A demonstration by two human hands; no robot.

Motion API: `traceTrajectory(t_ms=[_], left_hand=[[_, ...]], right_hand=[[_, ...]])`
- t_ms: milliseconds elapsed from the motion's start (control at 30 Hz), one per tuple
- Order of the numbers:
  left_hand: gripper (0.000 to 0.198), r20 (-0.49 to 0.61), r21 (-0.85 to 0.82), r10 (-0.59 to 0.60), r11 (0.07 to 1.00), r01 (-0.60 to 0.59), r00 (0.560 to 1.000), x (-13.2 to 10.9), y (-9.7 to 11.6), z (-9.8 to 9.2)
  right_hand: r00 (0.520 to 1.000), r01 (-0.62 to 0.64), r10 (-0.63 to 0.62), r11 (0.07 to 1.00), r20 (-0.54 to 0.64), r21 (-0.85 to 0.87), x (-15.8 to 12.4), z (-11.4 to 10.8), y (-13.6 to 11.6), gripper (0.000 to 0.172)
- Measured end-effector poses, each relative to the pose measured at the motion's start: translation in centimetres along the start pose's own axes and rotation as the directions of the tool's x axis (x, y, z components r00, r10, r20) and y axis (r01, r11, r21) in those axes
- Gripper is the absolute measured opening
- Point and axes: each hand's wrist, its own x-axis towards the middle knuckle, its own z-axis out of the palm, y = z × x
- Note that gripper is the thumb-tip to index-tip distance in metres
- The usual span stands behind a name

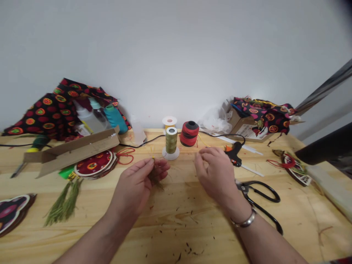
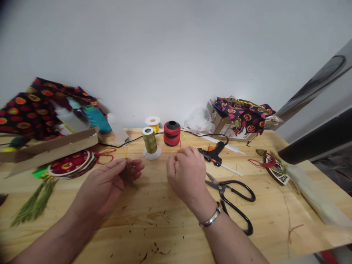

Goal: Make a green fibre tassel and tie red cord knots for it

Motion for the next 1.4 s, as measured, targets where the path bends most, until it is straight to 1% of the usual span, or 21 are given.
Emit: traceTrajectory(t_ms=[33,67,100,133,200,300,367,433,500,533,600,767,867,933,1033,1233,1400], left_hand=[[0.010,0.017,0.014,-0.010,1.000,0.010,1.000,-0.1,-0.1,0.0],[0.010,0.038,0.034,-0.020,0.999,0.019,0.999,-0.3,-0.2,0.1],[0.011,0.061,0.060,-0.034,0.998,0.030,0.998,-0.4,-0.3,0.1],[0.013,0.088,0.089,-0.048,0.995,0.040,0.995,-0.6,-0.5,0.1],[0.016,0.148,0.153,-0.081,0.986,0.058,0.986,-0.9,-0.7,0.0],[0.016,0.238,0.237,-0.129,0.969,0.071,0.963,-1.2,-1.1,0.0],[0.015,0.278,0.274,-0.153,0.959,0.074,0.948,-1.3,-1.2,0.0],[0.014,0.301,0.304,-0.174,0.949,0.078,0.938,-1.4,-1.3,0.2],[0.015,0.328,0.338,-0.187,0.938,0.070,0.926,-1.5,-1.3,0.3],[0.015,0.344,0.353,-0.193,0.933,0.064,0.919,-1.5,-1.3,0.4],[0.017,0.363,0.379,-0.201,0.924,0.053,0.910,-1.6,-1.4,0.4],[0.021,0.351,0.469,-0.180,0.883,-0.006,0.919,-1.7,-1.4,0.4],[0.023,0.334,0.467,-0.206,0.884,0.028,0.920,-1.8,-1.3,0.5],[0.027,0.327,0.475,-0.224,0.879,0.045,0.918,-1.9,-1.3,0.6],[0.030,0.329,0.483,-0.218,0.875,0.035,0.919,-2.0,-1.3,0.4],[0.028,0.319,0.425,-0.218,0.903,0.066,0.923,-1.8,-1.6,0.1],[0.033,0.291,0.480,-0.170,0.877,0.010,0.941,-1.9,-1.5,0.2]], right_hand=[[0.996,0.090,-0.092,0.993,-0.015,-0.073,-0.1,0.3,0.1,0.022],[0.989,0.149,-0.150,0.986,-0.009,-0.072,-0.3,0.5,0.2,0.019],[0.985,0.170,-0.170,0.985,0.017,-0.013,-0.4,0.8,0.2,0.019],[0.986,0.156,-0.160,0.985,0.055,0.079,-0.5,1.0,0.2,0.018],[0.986,0.054,-0.094,0.962,0.140,0.267,-0.7,1.4,0.1,0.016],[0.963,-0.143,0.022,0.887,0.270,0.439,-0.8,1.6,-0.4,0.011],[0.920,-0.284,0.082,0.812,0.383,0.510,-0.8,1.6,-0.9,0.008],[0.863,-0.426,0.138,0.717,0.486,0.552,-0.8,1.6,-1.3,0.007],[0.820,-0.517,0.175,0.636,0.545,0.573,-0.8,1.6,-1.6,0.008],[0.813,-0.532,0.183,0.618,0.552,0.579,-0.8,1.6,-1.6,0.009],[0.822,-0.514,0.165,0.627,0.544,0.586,-0.8,1.6,-1.7,0.007],[0.864,-0.408,0.105,0.719,0.492,0.563,-1.0,1.8,-1.4,0.013],[0.889,-0.333,0.075,0.783,0.452,0.525,-1.1,1.8,-1.1,0.014],[0.899,-0.299,0.057,0.804,0.434,0.514,-1.1,1.8,-1.0,0.016],[0.897,-0.305,0.053,0.792,0.439,0.528,-1.0,1.7,-1.1,0.018],[0.886,-0.356,0.101,0.775,0.453,0.522,-0.8,1.4,-1.2,0.018],[0.896,-0.346,0.101,0.768,0.432,0.539,-0.7,1.5,-1.2,0.014]])
